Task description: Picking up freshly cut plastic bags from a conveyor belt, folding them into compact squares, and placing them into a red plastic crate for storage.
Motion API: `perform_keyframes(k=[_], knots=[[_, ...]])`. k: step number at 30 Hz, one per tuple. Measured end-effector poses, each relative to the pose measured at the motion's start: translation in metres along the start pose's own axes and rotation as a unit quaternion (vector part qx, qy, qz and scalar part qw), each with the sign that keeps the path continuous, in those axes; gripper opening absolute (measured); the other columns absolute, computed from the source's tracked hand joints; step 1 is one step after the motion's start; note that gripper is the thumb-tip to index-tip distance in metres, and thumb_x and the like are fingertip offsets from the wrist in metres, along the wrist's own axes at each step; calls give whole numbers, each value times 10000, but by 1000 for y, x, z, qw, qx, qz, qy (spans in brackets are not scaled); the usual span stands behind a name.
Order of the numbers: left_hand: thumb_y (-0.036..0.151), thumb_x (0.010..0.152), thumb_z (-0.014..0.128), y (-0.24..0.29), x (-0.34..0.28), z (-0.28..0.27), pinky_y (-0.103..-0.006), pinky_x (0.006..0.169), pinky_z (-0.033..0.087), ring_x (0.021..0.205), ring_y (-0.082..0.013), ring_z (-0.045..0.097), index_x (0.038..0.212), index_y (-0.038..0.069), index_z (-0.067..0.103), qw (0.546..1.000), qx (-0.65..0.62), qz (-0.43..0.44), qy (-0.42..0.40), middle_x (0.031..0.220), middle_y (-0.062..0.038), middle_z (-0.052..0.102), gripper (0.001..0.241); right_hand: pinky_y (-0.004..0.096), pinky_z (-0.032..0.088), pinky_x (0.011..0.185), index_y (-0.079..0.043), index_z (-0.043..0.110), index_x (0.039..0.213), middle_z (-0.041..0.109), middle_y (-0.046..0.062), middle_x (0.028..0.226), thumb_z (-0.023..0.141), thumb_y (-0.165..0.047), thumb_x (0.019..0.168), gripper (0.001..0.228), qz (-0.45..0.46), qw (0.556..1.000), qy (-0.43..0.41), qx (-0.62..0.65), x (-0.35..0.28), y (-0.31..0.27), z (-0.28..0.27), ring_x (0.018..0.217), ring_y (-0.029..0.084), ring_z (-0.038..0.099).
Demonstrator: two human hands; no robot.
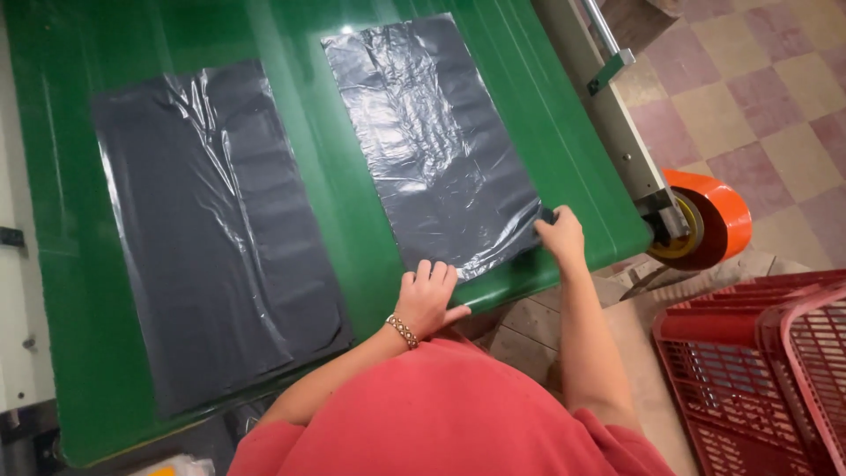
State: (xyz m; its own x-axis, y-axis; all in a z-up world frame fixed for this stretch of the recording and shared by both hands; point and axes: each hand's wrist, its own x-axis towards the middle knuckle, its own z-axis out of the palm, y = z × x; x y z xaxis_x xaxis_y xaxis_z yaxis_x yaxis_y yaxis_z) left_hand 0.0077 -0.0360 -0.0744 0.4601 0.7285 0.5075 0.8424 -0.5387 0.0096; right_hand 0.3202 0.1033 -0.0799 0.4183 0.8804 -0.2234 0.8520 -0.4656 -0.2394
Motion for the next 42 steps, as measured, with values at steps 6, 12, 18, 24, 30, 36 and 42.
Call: perform_keyframes(k=[6, 12, 18, 24, 30, 36, 42], knots=[[328, 883, 562, -33, 14, 4, -353, 473, 379, 736, -209, 491, 839, 207, 554, 997, 36, -67, 19, 789, 27, 425, 128, 315, 609, 498, -108, 553, 1322, 558, 191, 987, 639, -67, 849, 483, -60, 871, 52, 484, -43, -43, -70, 714, 208, 614], [348, 814, 684, -75, 4, -98, -374, 753, 521, 1040, -234, 612, 971, 223, 636, 977, -143, -115, -113, 1032, 13, 615, 207, 342, 413, 1055, 19, 671, 1144, 604, 169, 1188, 510, 3, 894, 298, -252, 818, -92, 509, -80, -6, -112, 1209, 229, 526], [319, 910, 654, -105, 19, -164, -363, 792, 568, 945, -284, 712, 955, 175, 703, 878, -410, -185, -165, 936, -24, 742, 158, 295, 485, 801, 62, 677, 1196, 692, 127, 911, 487, 146, 716, 522, -251, 814, -209, 480, -107, -17, -132, 849, 180, 593], [177, 901, 698, -186, 65, -75, -485, 947, 510, 1069, -411, 669, 1064, -2, 688, 864, -419, -263, -98, 1061, -236, 726, 242, 391, 431, 687, -60, 657, 852, 541, 100, 753, 838, -106, 801, 193, -343, 905, 22, 249, -12, -80, -86, 688, 240, 529], [357, 991, 629, -272, 119, 32, -430, 939, 513, 1044, -257, 680, 1105, 97, 699, 811, -416, -410, -28, 1020, -69, 736, 292, 417, 502, 709, -55, 656, 925, 661, 140, 793, 774, -145, 849, 166, -343, 889, 67, 296, 121, -166, -25, 760, 309, 661], [429, 851, 726, -297, 112, 94, -503, 831, 546, 954, -378, 691, 975, 102, 684, 854, -255, -438, -116, 894, -136, 728, 352, 466, 528, 753, -130, 668, 937, 713, 106, 846, 772, -310, 850, 225, -266, 945, 51, 183, 172, -195, 16, 878, 354, 702], [431, 953, 617, -280, 122, 81, -474, 830, 569, 958, -329, 708, 1034, 175, 641, 849, -176, -477, -142, 923, -77, 740, 269, 502, 542, 788, -124, 656, 972, 680, 127, 925, 710, -302, 867, 214, -243, 961, 51, 121, 174, -203, 14, 935, 365, 674]])
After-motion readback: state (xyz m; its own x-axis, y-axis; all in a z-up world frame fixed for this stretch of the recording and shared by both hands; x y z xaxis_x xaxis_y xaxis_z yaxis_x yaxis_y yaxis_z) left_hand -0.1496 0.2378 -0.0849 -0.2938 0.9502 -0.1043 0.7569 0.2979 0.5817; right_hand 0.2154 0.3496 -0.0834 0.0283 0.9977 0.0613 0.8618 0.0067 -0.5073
